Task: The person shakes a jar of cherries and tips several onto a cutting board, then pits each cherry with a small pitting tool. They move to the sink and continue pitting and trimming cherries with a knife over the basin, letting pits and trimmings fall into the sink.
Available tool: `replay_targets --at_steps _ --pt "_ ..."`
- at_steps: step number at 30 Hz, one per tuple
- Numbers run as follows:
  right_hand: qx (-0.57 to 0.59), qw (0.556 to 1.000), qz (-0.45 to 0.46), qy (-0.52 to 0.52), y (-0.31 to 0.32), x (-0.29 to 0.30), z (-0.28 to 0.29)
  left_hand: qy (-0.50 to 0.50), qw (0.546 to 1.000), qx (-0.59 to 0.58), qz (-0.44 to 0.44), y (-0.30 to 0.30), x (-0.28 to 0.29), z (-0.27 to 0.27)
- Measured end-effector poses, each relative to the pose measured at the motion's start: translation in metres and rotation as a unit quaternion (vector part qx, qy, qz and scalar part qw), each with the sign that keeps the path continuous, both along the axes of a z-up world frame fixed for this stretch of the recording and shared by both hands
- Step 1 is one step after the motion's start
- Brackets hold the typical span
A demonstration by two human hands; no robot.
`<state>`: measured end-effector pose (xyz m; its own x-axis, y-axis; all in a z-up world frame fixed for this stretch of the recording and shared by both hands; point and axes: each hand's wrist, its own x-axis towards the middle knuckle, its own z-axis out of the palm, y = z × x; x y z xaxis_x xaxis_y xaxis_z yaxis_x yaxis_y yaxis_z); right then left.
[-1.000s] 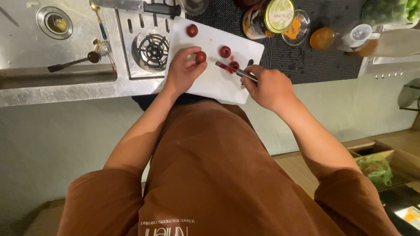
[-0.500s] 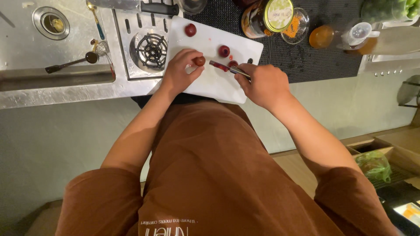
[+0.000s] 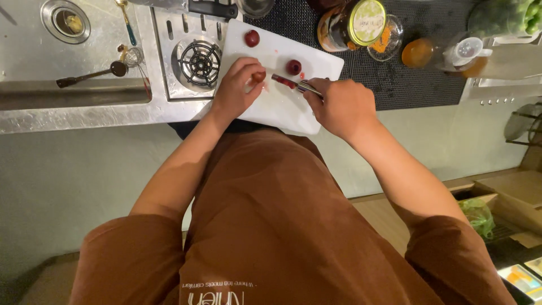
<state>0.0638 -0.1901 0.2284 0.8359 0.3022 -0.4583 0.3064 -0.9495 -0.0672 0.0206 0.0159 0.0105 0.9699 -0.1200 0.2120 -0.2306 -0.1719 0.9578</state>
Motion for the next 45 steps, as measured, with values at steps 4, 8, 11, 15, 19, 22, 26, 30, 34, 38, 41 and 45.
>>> replay_targets --at_steps 4,8,11,15,19,22,26,30,34,38,41,45 --pt "0.006 0.999 0.029 -0.021 0.003 0.000 -0.004 -0.102 0.985 0.130 0.045 0.006 0.002 0.008" --pt "0.006 0.999 0.048 -0.019 0.007 0.003 -0.008 -0.058 0.996 0.062 0.012 0.008 -0.002 -0.004" --pt "0.006 0.996 0.077 -0.043 0.010 0.003 -0.009 -0.057 0.994 0.086 0.027 0.010 -0.002 -0.004" --pt "-0.023 0.994 0.103 -0.043 0.021 0.008 -0.009 -0.059 0.995 0.079 0.032 0.013 -0.001 -0.001" --pt "-0.050 0.993 0.108 -0.027 0.028 0.014 -0.012 -0.039 0.995 0.091 0.016 0.014 0.000 0.003" --pt "-0.060 0.991 0.114 -0.022 0.029 0.015 -0.016 -0.052 0.996 0.069 0.025 0.013 0.000 -0.004" --pt "-0.046 0.992 0.115 -0.020 0.032 0.017 -0.016 -0.061 0.996 0.062 0.005 0.015 0.003 -0.005" --pt "-0.040 0.994 0.100 -0.003 0.033 0.026 -0.014 -0.068 0.995 0.072 -0.022 0.015 0.006 -0.004" --pt "-0.035 0.997 0.035 0.054 0.020 0.040 -0.010 -0.081 0.994 0.077 0.013 0.010 0.008 -0.010" --pt "0.054 0.998 0.003 0.026 -0.010 0.049 -0.001 0.166 0.982 -0.088 -0.026 0.011 0.015 0.010" --pt "0.128 0.991 -0.035 0.031 -0.030 0.051 0.004 0.166 0.977 -0.129 -0.048 0.013 0.015 0.014" --pt "0.160 0.985 -0.056 0.041 -0.040 0.048 0.013 0.144 0.982 -0.106 -0.060 0.016 0.016 0.031"
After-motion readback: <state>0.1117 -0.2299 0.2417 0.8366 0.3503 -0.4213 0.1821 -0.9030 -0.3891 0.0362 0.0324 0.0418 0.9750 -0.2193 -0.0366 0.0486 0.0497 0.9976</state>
